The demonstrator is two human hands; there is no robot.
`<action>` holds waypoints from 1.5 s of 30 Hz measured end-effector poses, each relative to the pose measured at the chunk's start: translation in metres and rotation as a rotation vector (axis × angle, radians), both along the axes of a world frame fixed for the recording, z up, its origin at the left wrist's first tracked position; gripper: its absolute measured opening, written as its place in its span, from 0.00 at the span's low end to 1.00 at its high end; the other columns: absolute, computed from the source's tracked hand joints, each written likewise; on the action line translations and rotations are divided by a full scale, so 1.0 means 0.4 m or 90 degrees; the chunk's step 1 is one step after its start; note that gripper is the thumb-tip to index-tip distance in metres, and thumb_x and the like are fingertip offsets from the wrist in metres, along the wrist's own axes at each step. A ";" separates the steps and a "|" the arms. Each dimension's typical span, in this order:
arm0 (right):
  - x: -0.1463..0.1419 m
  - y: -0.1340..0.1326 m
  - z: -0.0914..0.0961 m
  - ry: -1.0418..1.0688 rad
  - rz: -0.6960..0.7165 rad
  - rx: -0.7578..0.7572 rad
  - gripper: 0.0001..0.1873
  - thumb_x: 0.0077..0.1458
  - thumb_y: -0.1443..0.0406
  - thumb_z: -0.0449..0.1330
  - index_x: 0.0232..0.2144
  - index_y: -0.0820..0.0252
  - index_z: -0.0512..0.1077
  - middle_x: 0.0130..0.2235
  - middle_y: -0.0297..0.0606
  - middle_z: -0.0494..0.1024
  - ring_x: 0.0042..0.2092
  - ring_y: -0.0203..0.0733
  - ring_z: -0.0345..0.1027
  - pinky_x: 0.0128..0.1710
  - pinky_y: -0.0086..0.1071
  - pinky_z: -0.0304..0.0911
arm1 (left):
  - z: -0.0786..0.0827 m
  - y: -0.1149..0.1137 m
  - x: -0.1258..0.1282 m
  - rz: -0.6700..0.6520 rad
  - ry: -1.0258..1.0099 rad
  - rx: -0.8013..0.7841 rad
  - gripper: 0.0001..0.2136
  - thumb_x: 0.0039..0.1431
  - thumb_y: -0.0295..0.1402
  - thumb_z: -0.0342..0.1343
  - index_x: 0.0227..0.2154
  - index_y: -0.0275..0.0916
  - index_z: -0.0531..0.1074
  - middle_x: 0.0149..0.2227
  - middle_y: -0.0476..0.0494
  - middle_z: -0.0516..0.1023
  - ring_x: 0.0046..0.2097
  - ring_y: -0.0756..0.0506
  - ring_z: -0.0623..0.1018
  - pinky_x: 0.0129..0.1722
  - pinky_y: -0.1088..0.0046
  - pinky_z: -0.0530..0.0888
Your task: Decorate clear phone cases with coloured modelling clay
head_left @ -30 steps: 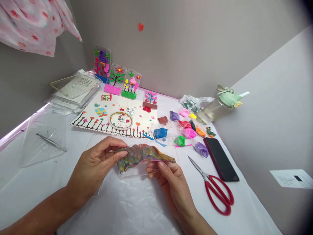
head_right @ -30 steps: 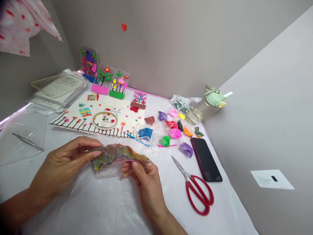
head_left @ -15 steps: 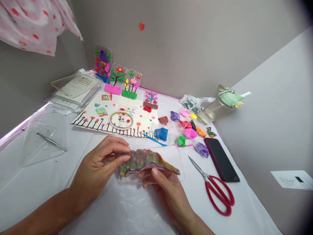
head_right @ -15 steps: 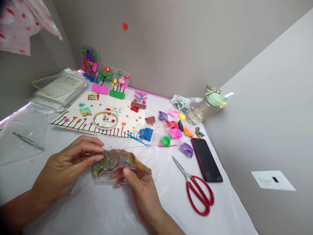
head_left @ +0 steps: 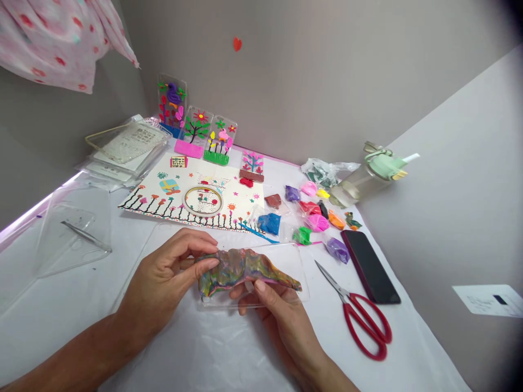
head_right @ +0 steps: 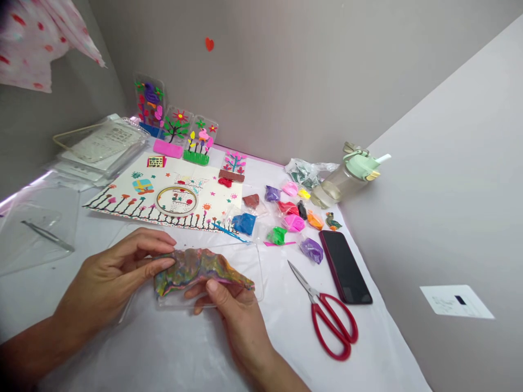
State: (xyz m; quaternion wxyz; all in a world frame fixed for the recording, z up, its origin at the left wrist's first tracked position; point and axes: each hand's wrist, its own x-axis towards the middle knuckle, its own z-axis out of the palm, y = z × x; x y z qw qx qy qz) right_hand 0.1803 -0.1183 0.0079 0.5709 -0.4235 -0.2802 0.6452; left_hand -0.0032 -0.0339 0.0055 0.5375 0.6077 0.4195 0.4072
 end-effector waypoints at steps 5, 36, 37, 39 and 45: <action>0.000 0.000 -0.001 -0.010 0.002 -0.003 0.10 0.60 0.58 0.66 0.40 0.57 0.82 0.35 0.41 0.82 0.35 0.41 0.73 0.35 0.32 0.67 | -0.008 0.000 -0.001 0.000 -0.005 0.006 0.02 0.58 0.36 0.65 0.30 0.49 0.79 0.42 0.51 0.76 0.47 0.46 0.76 0.44 0.77 0.76; 0.005 0.002 -0.001 0.009 -0.014 -0.006 0.09 0.61 0.59 0.65 0.40 0.57 0.81 0.36 0.40 0.82 0.37 0.40 0.73 0.35 0.30 0.67 | -0.010 0.008 -0.005 -0.040 0.040 -0.017 0.11 0.58 0.40 0.64 0.44 0.49 0.77 0.44 0.49 0.78 0.46 0.46 0.78 0.44 0.74 0.79; 0.005 0.003 0.000 0.009 -0.012 -0.007 0.09 0.61 0.59 0.65 0.40 0.56 0.81 0.36 0.40 0.82 0.37 0.40 0.73 0.35 0.30 0.67 | -0.010 0.008 -0.005 -0.048 0.043 0.000 0.09 0.59 0.39 0.64 0.43 0.49 0.78 0.45 0.49 0.78 0.47 0.46 0.78 0.45 0.75 0.78; 0.004 0.004 0.001 0.007 -0.008 -0.007 0.10 0.60 0.59 0.66 0.41 0.56 0.81 0.35 0.40 0.82 0.36 0.39 0.72 0.35 0.30 0.67 | -0.007 0.007 -0.004 -0.054 0.039 0.036 0.07 0.60 0.37 0.62 0.41 0.50 0.79 0.44 0.50 0.78 0.48 0.47 0.77 0.44 0.77 0.77; 0.005 0.003 0.000 -0.004 -0.001 -0.004 0.11 0.60 0.58 0.66 0.43 0.56 0.81 0.37 0.40 0.83 0.35 0.39 0.72 0.36 0.30 0.68 | 0.004 0.006 -0.002 -0.055 0.030 0.070 0.06 0.61 0.35 0.62 0.39 0.53 0.80 0.41 0.53 0.79 0.45 0.48 0.78 0.40 0.81 0.77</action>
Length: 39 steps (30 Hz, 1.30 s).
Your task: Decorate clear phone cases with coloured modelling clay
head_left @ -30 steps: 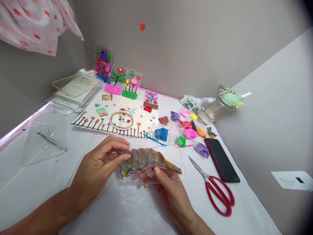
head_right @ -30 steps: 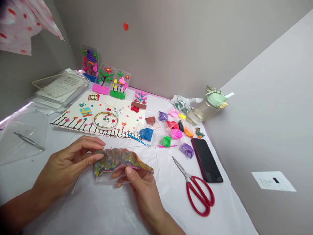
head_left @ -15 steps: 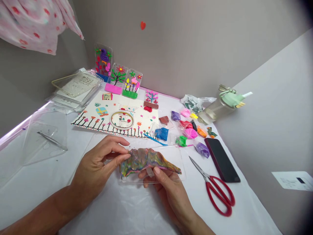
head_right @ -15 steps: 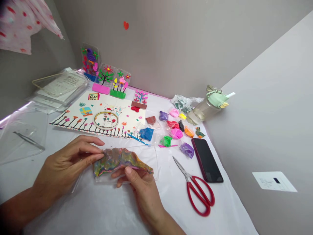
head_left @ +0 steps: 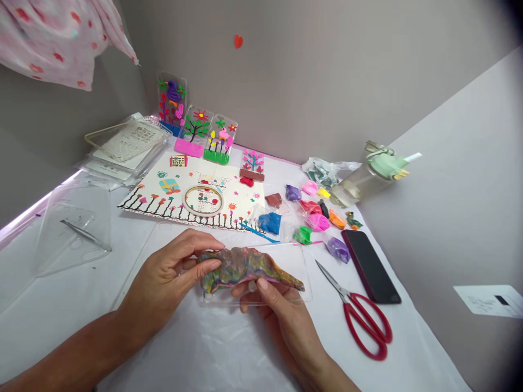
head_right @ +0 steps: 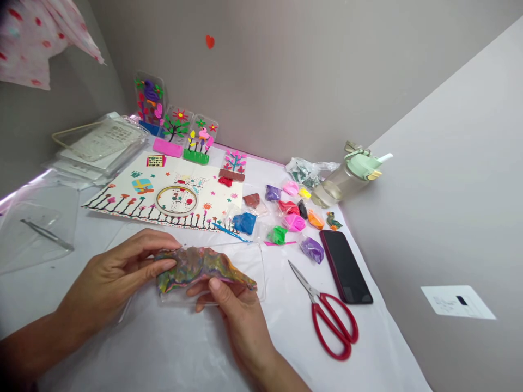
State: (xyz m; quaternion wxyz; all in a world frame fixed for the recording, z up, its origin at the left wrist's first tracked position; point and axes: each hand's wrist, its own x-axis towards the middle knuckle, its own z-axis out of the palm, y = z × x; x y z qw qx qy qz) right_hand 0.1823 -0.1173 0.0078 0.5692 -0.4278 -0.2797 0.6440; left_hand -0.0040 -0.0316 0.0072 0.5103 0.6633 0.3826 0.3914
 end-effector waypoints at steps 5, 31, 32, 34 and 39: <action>-0.002 0.000 0.002 0.007 -0.002 0.003 0.11 0.60 0.59 0.66 0.42 0.56 0.81 0.37 0.41 0.82 0.37 0.40 0.73 0.35 0.30 0.67 | -0.001 0.003 0.001 0.006 0.003 0.040 0.08 0.61 0.32 0.62 0.39 0.54 0.80 0.41 0.53 0.79 0.44 0.49 0.78 0.40 0.81 0.77; 0.001 -0.011 -0.002 -0.079 0.040 -0.026 0.13 0.58 0.56 0.67 0.41 0.57 0.83 0.36 0.41 0.84 0.38 0.44 0.74 0.40 0.36 0.67 | 0.015 0.003 -0.002 -0.097 0.062 -0.150 0.14 0.68 0.49 0.51 0.40 0.47 0.76 0.36 0.50 0.80 0.39 0.46 0.79 0.37 0.75 0.76; 0.001 -0.011 -0.002 -0.081 0.044 -0.022 0.13 0.59 0.56 0.67 0.41 0.57 0.82 0.36 0.41 0.84 0.39 0.44 0.74 0.40 0.36 0.67 | 0.017 0.003 -0.002 -0.109 0.061 -0.156 0.14 0.68 0.49 0.51 0.38 0.46 0.75 0.34 0.50 0.78 0.38 0.46 0.78 0.36 0.75 0.75; 0.001 -0.012 -0.003 -0.080 0.054 -0.019 0.14 0.59 0.56 0.66 0.44 0.56 0.82 0.38 0.41 0.84 0.39 0.44 0.74 0.40 0.36 0.67 | 0.020 0.003 -0.003 -0.123 0.050 -0.173 0.15 0.68 0.48 0.52 0.33 0.44 0.74 0.31 0.51 0.76 0.35 0.47 0.76 0.34 0.75 0.73; 0.004 -0.015 -0.003 -0.084 0.064 -0.019 0.16 0.60 0.56 0.66 0.48 0.54 0.80 0.38 0.40 0.84 0.40 0.44 0.75 0.40 0.36 0.68 | 0.015 0.000 -0.003 -0.110 0.000 -0.215 0.11 0.65 0.46 0.57 0.34 0.44 0.75 0.32 0.51 0.79 0.35 0.48 0.77 0.35 0.77 0.74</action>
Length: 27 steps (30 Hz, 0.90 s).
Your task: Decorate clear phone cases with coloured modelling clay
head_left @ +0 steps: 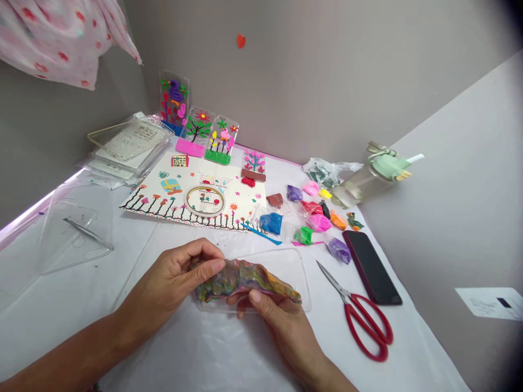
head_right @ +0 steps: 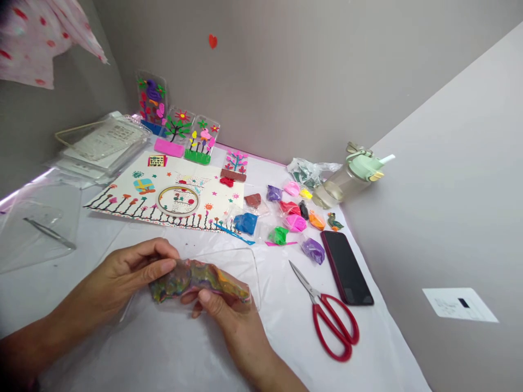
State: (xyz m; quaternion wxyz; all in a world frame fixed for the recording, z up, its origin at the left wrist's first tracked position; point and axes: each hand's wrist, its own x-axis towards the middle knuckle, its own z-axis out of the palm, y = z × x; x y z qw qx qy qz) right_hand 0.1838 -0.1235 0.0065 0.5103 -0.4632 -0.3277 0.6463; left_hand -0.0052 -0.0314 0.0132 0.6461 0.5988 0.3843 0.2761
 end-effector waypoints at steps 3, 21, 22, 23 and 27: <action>0.001 0.001 -0.001 -0.004 -0.008 0.006 0.15 0.60 0.56 0.65 0.45 0.56 0.81 0.35 0.40 0.83 0.37 0.43 0.74 0.41 0.36 0.67 | -0.004 -0.006 0.003 0.055 -0.006 0.039 0.10 0.60 0.43 0.62 0.43 0.50 0.78 0.39 0.51 0.81 0.40 0.47 0.80 0.39 0.76 0.77; -0.006 0.005 -0.002 0.008 -0.011 0.004 0.14 0.60 0.56 0.65 0.41 0.58 0.82 0.34 0.41 0.82 0.36 0.43 0.73 0.39 0.37 0.68 | -0.014 -0.021 0.001 0.134 0.026 0.287 0.05 0.62 0.35 0.61 0.36 0.54 0.81 0.46 0.51 0.80 0.49 0.43 0.79 0.36 0.75 0.77; -0.006 0.006 -0.001 0.009 -0.012 0.005 0.14 0.60 0.56 0.65 0.41 0.58 0.82 0.34 0.41 0.82 0.36 0.43 0.73 0.39 0.36 0.68 | -0.015 -0.021 0.001 0.135 0.024 0.282 0.05 0.62 0.36 0.62 0.37 0.54 0.81 0.47 0.51 0.80 0.49 0.44 0.79 0.37 0.75 0.77; -0.007 0.006 -0.001 0.009 -0.012 0.005 0.14 0.60 0.56 0.65 0.41 0.58 0.82 0.34 0.41 0.82 0.36 0.43 0.73 0.39 0.36 0.67 | -0.016 -0.021 0.001 0.136 0.022 0.274 0.05 0.62 0.36 0.62 0.38 0.54 0.81 0.47 0.51 0.80 0.50 0.44 0.79 0.39 0.76 0.77; -0.007 0.006 0.006 0.010 -0.012 0.004 0.14 0.60 0.56 0.65 0.41 0.57 0.82 0.34 0.41 0.82 0.35 0.42 0.72 0.39 0.36 0.67 | -0.016 -0.018 0.004 0.135 0.016 0.260 0.04 0.61 0.37 0.63 0.38 0.54 0.80 0.47 0.54 0.80 0.50 0.47 0.79 0.43 0.79 0.77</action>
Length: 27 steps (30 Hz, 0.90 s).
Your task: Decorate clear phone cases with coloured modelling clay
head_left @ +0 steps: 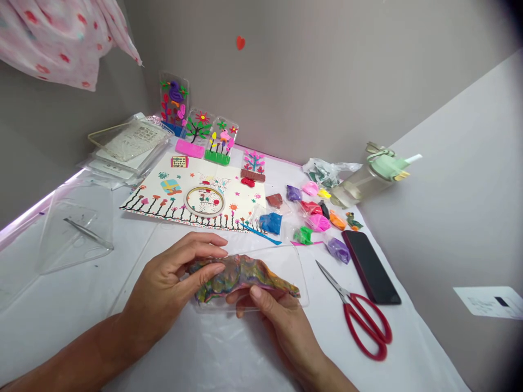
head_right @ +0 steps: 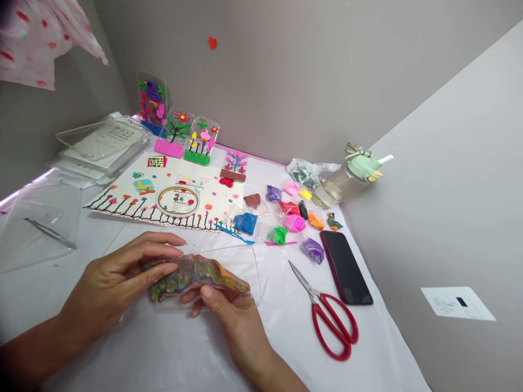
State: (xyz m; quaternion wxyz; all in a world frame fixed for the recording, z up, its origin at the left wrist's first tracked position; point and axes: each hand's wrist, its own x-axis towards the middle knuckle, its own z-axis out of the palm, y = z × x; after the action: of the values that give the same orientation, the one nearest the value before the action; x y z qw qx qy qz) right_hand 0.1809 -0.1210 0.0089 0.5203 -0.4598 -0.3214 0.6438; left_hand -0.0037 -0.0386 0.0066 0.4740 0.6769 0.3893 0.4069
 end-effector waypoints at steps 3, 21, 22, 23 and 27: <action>-0.001 0.001 0.002 -0.002 -0.001 0.000 0.14 0.59 0.55 0.65 0.41 0.58 0.82 0.34 0.41 0.82 0.34 0.43 0.72 0.39 0.37 0.68 | 0.000 0.002 0.001 -0.003 0.012 0.040 0.04 0.62 0.35 0.63 0.38 0.53 0.81 0.46 0.53 0.81 0.48 0.47 0.80 0.44 0.78 0.77; 0.007 -0.002 -0.014 0.004 0.007 -0.007 0.12 0.61 0.57 0.65 0.41 0.58 0.82 0.35 0.41 0.82 0.37 0.44 0.74 0.40 0.37 0.68 | -0.007 0.005 0.002 -0.094 0.040 0.060 0.13 0.68 0.31 0.55 0.48 0.55 0.80 0.48 0.50 0.80 0.51 0.47 0.79 0.51 0.76 0.76; 0.006 -0.002 -0.013 0.008 0.006 -0.007 0.12 0.61 0.57 0.65 0.40 0.58 0.82 0.35 0.41 0.82 0.37 0.44 0.74 0.40 0.36 0.68 | -0.006 0.005 0.001 -0.102 0.040 0.041 0.13 0.68 0.33 0.54 0.47 0.56 0.80 0.49 0.50 0.80 0.52 0.46 0.79 0.53 0.75 0.76; 0.005 -0.001 -0.012 0.015 0.004 -0.007 0.12 0.61 0.57 0.65 0.40 0.58 0.82 0.35 0.41 0.82 0.37 0.43 0.74 0.39 0.35 0.68 | -0.004 0.005 0.001 -0.108 0.040 0.010 0.12 0.68 0.34 0.55 0.48 0.56 0.80 0.49 0.50 0.80 0.52 0.46 0.79 0.53 0.73 0.76; 0.006 0.009 -0.005 0.080 -0.031 -0.022 0.11 0.60 0.58 0.66 0.38 0.59 0.82 0.34 0.41 0.83 0.34 0.39 0.72 0.36 0.31 0.67 | 0.001 0.015 -0.004 -0.073 -0.019 -0.185 0.15 0.68 0.45 0.54 0.54 0.55 0.74 0.52 0.49 0.81 0.54 0.42 0.79 0.52 0.70 0.78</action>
State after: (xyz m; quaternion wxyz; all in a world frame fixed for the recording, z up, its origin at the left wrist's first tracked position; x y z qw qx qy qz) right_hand 0.1833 -0.1175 0.0071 0.5471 -0.4351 -0.2657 0.6639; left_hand -0.0055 -0.0325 0.0070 0.5953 0.6162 0.3978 0.3282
